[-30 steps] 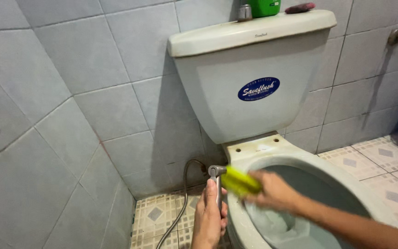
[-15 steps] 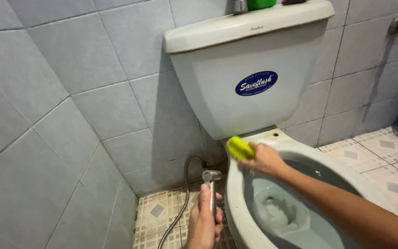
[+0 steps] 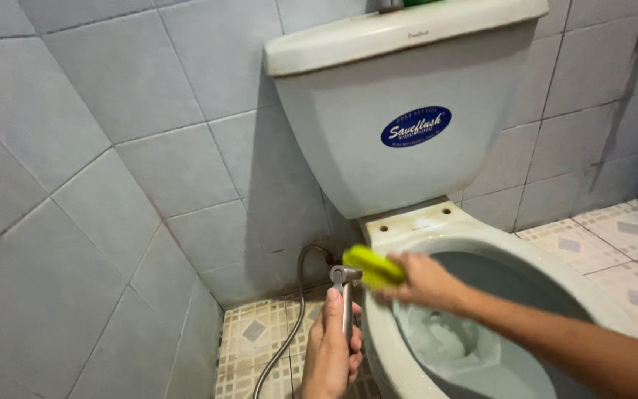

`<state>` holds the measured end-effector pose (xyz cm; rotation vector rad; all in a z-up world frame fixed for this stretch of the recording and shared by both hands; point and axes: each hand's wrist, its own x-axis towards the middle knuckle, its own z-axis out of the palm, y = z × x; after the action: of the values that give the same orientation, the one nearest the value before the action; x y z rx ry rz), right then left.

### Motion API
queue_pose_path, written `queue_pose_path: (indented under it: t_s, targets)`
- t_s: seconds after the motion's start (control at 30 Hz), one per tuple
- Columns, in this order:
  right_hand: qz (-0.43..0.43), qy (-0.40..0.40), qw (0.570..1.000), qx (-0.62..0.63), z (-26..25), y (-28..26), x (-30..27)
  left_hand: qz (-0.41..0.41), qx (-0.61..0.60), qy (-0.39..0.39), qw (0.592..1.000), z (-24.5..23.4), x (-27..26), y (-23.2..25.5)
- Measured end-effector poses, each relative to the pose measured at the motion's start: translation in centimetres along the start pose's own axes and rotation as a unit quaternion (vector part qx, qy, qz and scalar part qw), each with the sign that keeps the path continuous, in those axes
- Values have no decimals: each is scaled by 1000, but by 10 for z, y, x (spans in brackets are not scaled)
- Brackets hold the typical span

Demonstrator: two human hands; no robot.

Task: The person cleans a toilet and the surrounding floor by scrubbing the rim and base with a yellow brush while holding a bidet sprayer, then continues scrubbing the tiled floor nearby.

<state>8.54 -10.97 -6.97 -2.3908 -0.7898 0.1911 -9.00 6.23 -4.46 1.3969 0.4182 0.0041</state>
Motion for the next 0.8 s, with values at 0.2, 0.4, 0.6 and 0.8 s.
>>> queue_pose_path:
  t_s: [0.2,0.4,0.6,0.8]
  targets:
    - [-30,176,976,-127,-9,33,47,-9,-22,4,1000,11,5,-10]
    - [34,6,999,3,1,-6,-51,5,-16,16,1000,15,-4,-4]
    - [-358,144,906,-175,3,4,-128,19,-27,27,999,7,-10,7]
    - [-26,40,998,-42,1,-14,-39,-7,-7,40,999,6,-15,5]
